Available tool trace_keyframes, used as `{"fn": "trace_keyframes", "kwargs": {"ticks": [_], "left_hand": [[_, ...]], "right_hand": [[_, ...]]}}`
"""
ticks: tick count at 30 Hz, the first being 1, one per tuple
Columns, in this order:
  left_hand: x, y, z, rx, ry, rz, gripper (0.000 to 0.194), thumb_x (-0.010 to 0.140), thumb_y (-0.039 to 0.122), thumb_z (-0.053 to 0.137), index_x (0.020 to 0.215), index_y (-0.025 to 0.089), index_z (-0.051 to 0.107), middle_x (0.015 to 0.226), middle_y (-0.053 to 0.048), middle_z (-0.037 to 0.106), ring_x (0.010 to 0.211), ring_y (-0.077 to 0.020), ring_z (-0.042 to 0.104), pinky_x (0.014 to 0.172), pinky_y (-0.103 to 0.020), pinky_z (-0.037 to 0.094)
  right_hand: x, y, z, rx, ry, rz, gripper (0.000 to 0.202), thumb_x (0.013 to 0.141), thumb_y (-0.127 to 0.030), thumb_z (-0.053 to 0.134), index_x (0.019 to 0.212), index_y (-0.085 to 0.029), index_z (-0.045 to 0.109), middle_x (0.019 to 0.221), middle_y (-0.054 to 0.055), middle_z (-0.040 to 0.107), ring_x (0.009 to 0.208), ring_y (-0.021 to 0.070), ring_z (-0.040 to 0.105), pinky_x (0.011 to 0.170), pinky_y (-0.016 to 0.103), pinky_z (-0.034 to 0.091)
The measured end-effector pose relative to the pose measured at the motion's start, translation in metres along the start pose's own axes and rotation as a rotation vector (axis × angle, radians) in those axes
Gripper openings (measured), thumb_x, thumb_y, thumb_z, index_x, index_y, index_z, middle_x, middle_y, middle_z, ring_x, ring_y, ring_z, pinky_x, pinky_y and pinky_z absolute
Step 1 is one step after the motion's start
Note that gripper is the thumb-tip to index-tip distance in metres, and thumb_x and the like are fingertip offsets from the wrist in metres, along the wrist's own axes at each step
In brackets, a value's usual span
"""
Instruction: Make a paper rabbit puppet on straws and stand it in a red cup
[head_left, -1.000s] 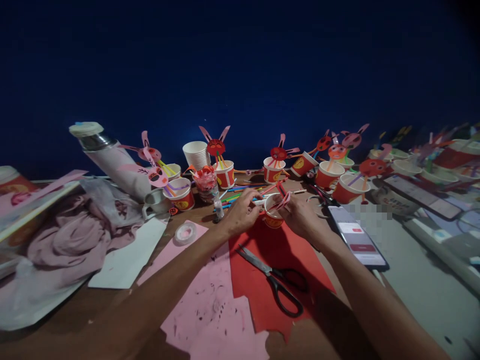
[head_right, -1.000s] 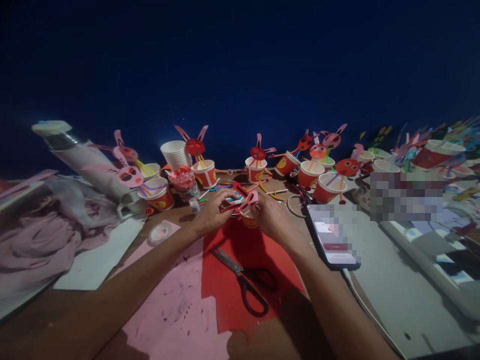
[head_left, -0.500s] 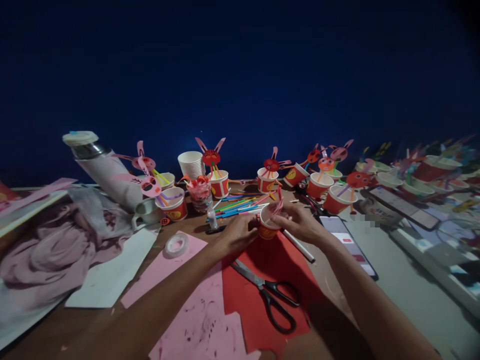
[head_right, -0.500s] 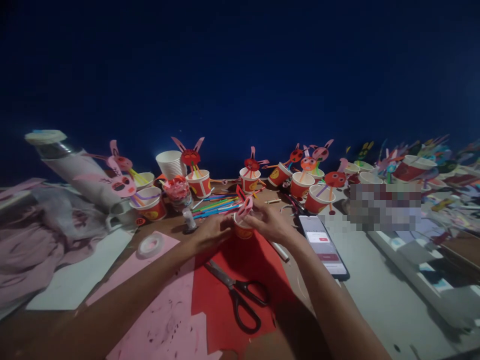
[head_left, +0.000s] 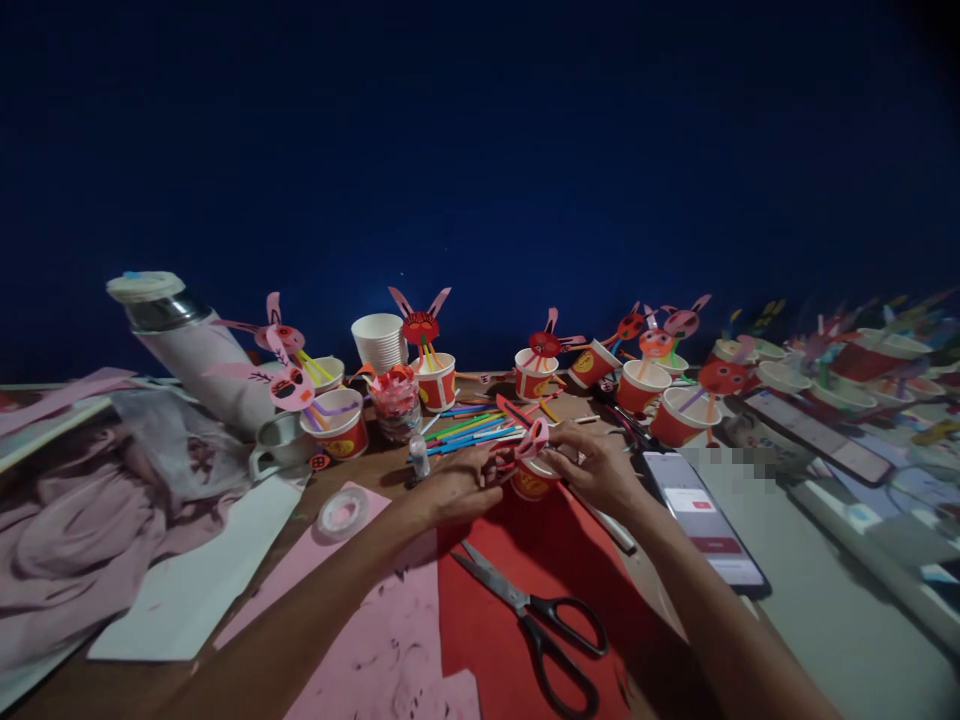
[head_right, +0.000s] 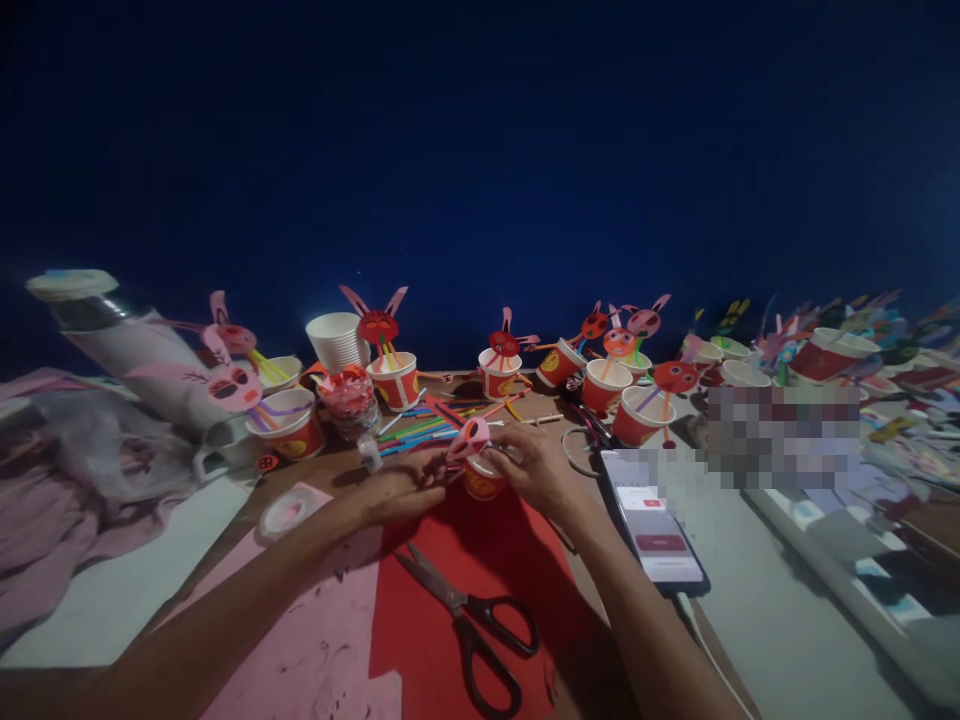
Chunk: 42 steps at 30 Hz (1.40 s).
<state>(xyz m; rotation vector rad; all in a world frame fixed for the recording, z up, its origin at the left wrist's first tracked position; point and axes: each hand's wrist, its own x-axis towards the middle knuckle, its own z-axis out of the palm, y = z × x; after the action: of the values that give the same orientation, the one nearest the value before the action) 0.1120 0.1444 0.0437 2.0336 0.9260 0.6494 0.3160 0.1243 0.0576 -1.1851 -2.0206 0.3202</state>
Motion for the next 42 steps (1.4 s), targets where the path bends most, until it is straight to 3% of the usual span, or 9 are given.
{"fn": "trace_keyframes", "kwargs": {"ticks": [6,9,17,22,26,29,33,36,42], "left_hand": [[0.005,0.015,0.001,0.065,0.268,-0.011,0.042,0.070,0.027,0.057,0.111,0.019,0.055,0.116,-0.008,0.052,0.099,-0.0194,0.053,0.075,-0.026,0.047],[0.010,0.019,0.004,0.122,0.327,0.036,0.034,0.071,0.028,0.058,0.105,0.020,0.059,0.110,-0.007,0.056,0.103,-0.0198,0.051,0.087,-0.031,0.043],[0.024,0.029,0.013,-0.023,0.361,0.029,0.026,0.068,0.024,0.063,0.094,0.021,0.064,0.094,-0.004,0.065,0.098,-0.0191,0.057,0.090,-0.030,0.041],[0.030,0.033,0.017,-0.155,0.312,0.013,0.017,0.076,0.024,0.052,0.081,0.015,0.065,0.087,-0.006,0.069,0.084,-0.0180,0.063,0.076,-0.026,0.048],[0.028,0.035,0.013,-0.140,0.302,0.000,0.021,0.077,0.025,0.050,0.084,0.013,0.066,0.091,-0.007,0.069,0.086,-0.0192,0.062,0.075,-0.026,0.048],[0.026,0.035,0.009,-0.104,0.287,-0.009,0.021,0.076,0.026,0.050,0.083,0.013,0.066,0.091,-0.007,0.069,0.083,-0.0197,0.063,0.073,-0.026,0.047],[0.026,0.033,0.006,-0.023,0.269,-0.032,0.024,0.076,0.031,0.050,0.076,0.013,0.066,0.075,-0.006,0.069,0.073,-0.0199,0.062,0.067,-0.026,0.046],[0.027,0.031,0.005,0.042,0.243,-0.038,0.029,0.076,0.034,0.049,0.062,0.014,0.064,0.063,-0.004,0.065,0.067,-0.0188,0.060,0.065,-0.025,0.043],[0.025,0.032,0.002,0.104,0.207,-0.038,0.030,0.079,0.035,0.043,0.066,0.017,0.063,0.062,-0.003,0.063,0.060,-0.0161,0.056,0.060,-0.024,0.040]], "right_hand": [[0.002,-0.003,0.003,-0.057,0.051,0.057,0.011,0.079,-0.020,0.050,0.079,-0.018,0.061,0.073,0.004,0.064,0.065,0.0152,0.058,0.059,0.024,0.041],[0.001,-0.004,0.004,-0.063,0.037,0.056,0.012,0.079,-0.019,0.050,0.076,-0.018,0.061,0.072,0.003,0.064,0.063,0.0142,0.057,0.057,0.022,0.041],[0.003,-0.003,0.005,-0.088,0.010,0.067,0.012,0.077,-0.016,0.052,0.078,-0.019,0.063,0.073,0.005,0.066,0.063,0.0168,0.059,0.056,0.024,0.041],[0.002,-0.006,0.003,-0.054,0.016,0.031,0.015,0.077,-0.021,0.054,0.090,-0.023,0.063,0.084,0.004,0.068,0.075,0.0185,0.062,0.065,0.027,0.045],[-0.003,-0.003,-0.004,0.011,0.132,0.041,0.023,0.083,-0.024,0.048,0.103,-0.020,0.057,0.103,0.008,0.064,0.097,0.0185,0.058,0.083,0.031,0.045],[-0.008,0.006,-0.009,0.117,0.221,0.192,0.025,0.085,-0.027,0.044,0.106,-0.019,0.056,0.105,0.009,0.063,0.097,0.0183,0.058,0.085,0.034,0.045],[-0.017,0.015,-0.008,0.166,0.100,0.312,0.023,0.081,-0.023,0.046,0.098,-0.018,0.061,0.098,0.009,0.067,0.089,0.0206,0.062,0.077,0.035,0.050],[-0.022,0.011,-0.004,0.176,-0.004,0.304,0.034,0.076,-0.012,0.043,0.106,-0.019,0.060,0.100,0.007,0.067,0.092,0.0201,0.062,0.079,0.035,0.049],[-0.022,-0.004,0.008,0.045,-0.082,0.248,0.036,0.075,-0.010,0.044,0.107,-0.019,0.058,0.098,0.007,0.067,0.081,0.0193,0.063,0.068,0.031,0.049]]}}
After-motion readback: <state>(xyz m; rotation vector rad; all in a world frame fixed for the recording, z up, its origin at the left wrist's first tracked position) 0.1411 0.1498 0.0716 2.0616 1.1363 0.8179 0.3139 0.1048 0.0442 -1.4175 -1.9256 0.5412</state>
